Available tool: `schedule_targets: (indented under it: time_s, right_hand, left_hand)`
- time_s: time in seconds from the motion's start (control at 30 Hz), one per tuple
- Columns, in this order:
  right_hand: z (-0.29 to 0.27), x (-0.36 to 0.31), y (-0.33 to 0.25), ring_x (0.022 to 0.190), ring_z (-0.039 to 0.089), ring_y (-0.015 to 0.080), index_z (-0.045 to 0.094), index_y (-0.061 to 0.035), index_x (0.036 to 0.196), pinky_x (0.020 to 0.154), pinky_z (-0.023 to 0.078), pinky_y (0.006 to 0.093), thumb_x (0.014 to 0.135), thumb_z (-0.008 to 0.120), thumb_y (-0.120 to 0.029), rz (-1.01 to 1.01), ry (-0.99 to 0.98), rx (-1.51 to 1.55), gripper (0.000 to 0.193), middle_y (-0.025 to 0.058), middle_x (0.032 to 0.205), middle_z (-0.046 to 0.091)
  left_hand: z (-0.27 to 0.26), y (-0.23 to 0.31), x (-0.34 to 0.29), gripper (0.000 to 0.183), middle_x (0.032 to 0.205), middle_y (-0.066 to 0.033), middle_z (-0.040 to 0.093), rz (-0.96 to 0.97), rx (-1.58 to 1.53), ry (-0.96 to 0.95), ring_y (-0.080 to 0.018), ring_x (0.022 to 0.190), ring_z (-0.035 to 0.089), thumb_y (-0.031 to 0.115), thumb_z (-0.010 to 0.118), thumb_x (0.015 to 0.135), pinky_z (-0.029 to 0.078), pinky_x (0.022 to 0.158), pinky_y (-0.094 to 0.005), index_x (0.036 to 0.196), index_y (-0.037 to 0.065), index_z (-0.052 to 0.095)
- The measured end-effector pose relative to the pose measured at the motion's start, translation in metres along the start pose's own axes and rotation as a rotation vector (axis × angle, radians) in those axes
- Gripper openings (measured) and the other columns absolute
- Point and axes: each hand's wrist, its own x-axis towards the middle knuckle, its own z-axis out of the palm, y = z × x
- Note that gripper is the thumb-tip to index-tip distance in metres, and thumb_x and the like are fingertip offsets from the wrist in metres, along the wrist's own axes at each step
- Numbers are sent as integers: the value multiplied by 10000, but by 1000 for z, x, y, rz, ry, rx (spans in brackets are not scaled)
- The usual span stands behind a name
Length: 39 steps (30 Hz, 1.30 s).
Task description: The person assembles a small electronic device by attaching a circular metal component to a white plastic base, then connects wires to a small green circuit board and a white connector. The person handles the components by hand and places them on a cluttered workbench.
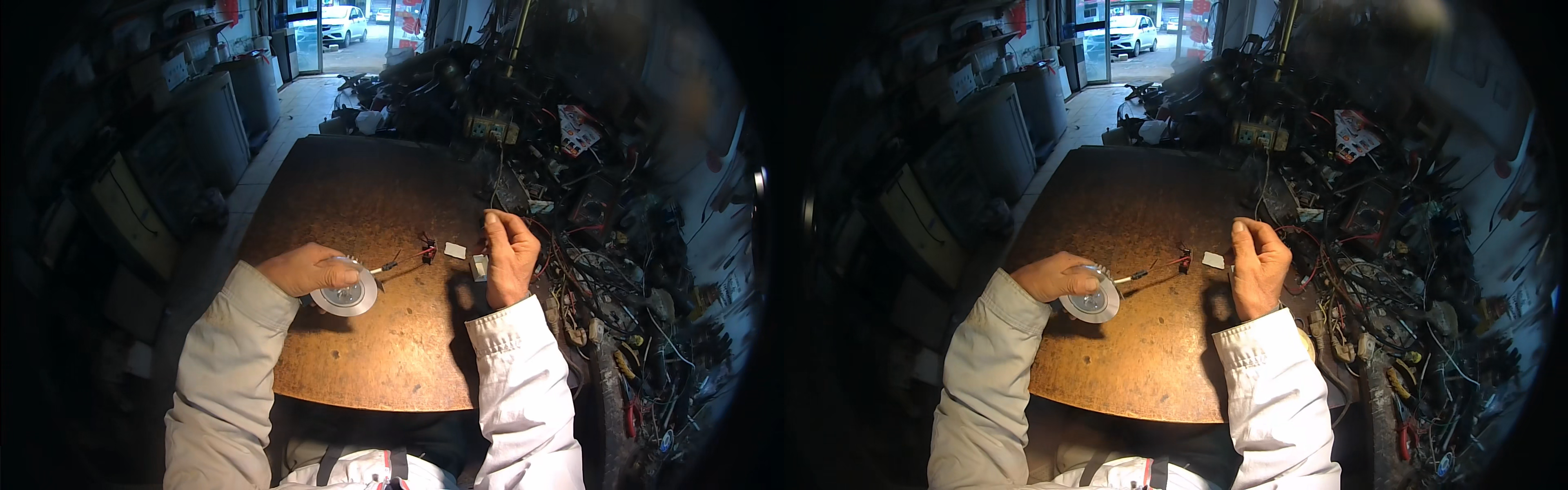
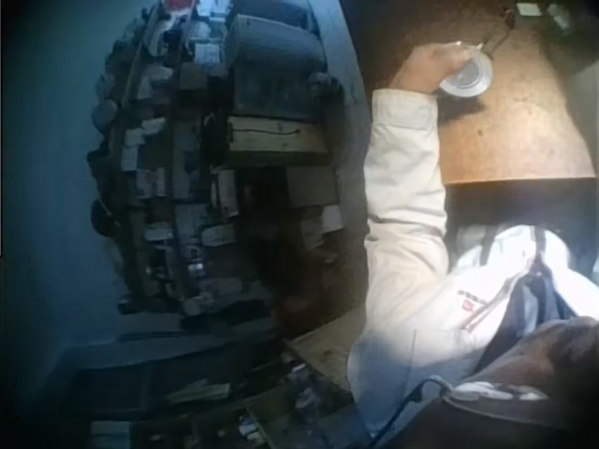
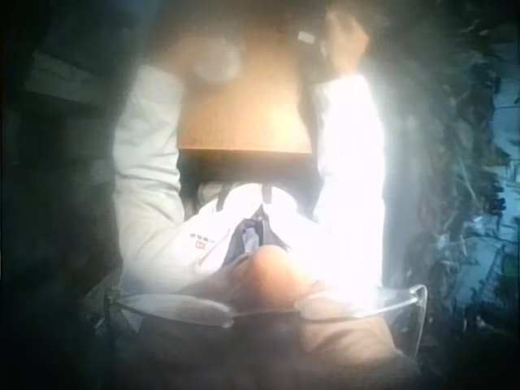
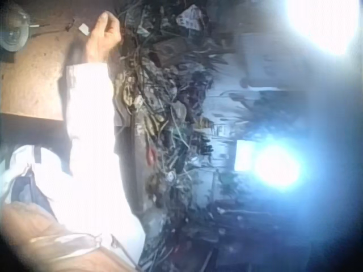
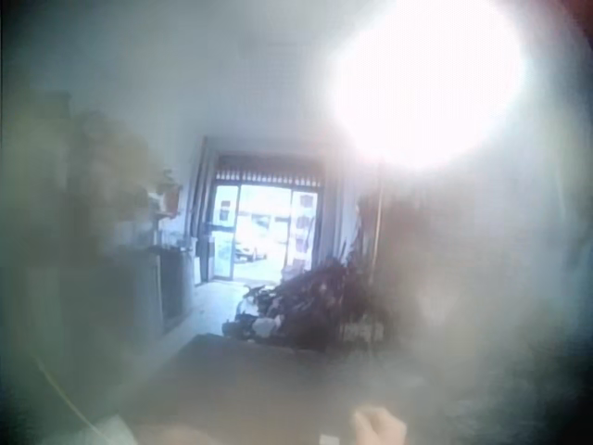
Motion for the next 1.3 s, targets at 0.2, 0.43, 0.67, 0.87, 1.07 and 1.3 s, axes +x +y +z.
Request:
schedule_targets:
  time_s: [0.2, 0.43, 0.67, 0.87, 1.07, 1.3]
  right_hand:
    - [1, 4, 28, 914, 760, 241, 711, 82, 1300, 824, 598, 356, 991, 781, -234, 122, -190, -461, 447, 208, 1069, 802]
    - [24, 8, 50, 1148, 727, 481, 614, 83, 1438, 1017, 554, 507, 985, 718, -252, -311, -375, -692, 573, 320, 1241, 743]
    - [52, 25, 41, 1081, 731, 480, 778, 60, 1118, 943, 571, 513, 937, 729, -230, -75, -559, -900, 345, 303, 1061, 769]
    - [51, 26, 38, 932, 790, 400, 790, 40, 1068, 841, 595, 453, 896, 779, -173, -19, -604, -964, 273, 239, 948, 796]
    - [36, 25, 26, 962, 769, 450, 786, 44, 1007, 845, 589, 495, 870, 764, -125, -39, -615, -881, 219, 280, 944, 773]
    - [9, -18, -48, 575, 557, 47, 625, -24, 832, 515, 428, 224, 976, 777, -24, 349, -589, -210, 209, -3, 696, 649]
  left_hand:
    - [-13, 0, -7, 757, 1142, -191, 789, -132, 340, -15, -282, 1079, 740, 577, 864, 865, 566, 958, -385, 1313, -22, 751]
    - [-2, 16, -13, 703, 1064, -180, 795, -159, 464, -63, -281, 990, 756, 555, 884, 834, 591, 869, -393, 1248, -3, 775]
    - [1, 17, -15, 684, 1059, -190, 799, -141, 515, -10, -307, 990, 766, 546, 889, 832, 590, 870, -414, 1231, 1, 782]
    - [-5, 12, -16, 672, 1075, -193, 805, -146, 465, 63, -318, 1005, 770, 567, 878, 853, 588, 903, -430, 1220, 10, 798]
    - [-13, 7, -12, 687, 1063, -193, 803, -135, 388, 200, -279, 1012, 764, 546, 903, 845, 583, 915, -407, 1205, -28, 789]
    - [-24, -22, -2, 632, 1069, -219, 803, 13, 256, 396, -283, 962, 775, 456, 918, 861, 606, 861, -402, 1208, -53, 780]
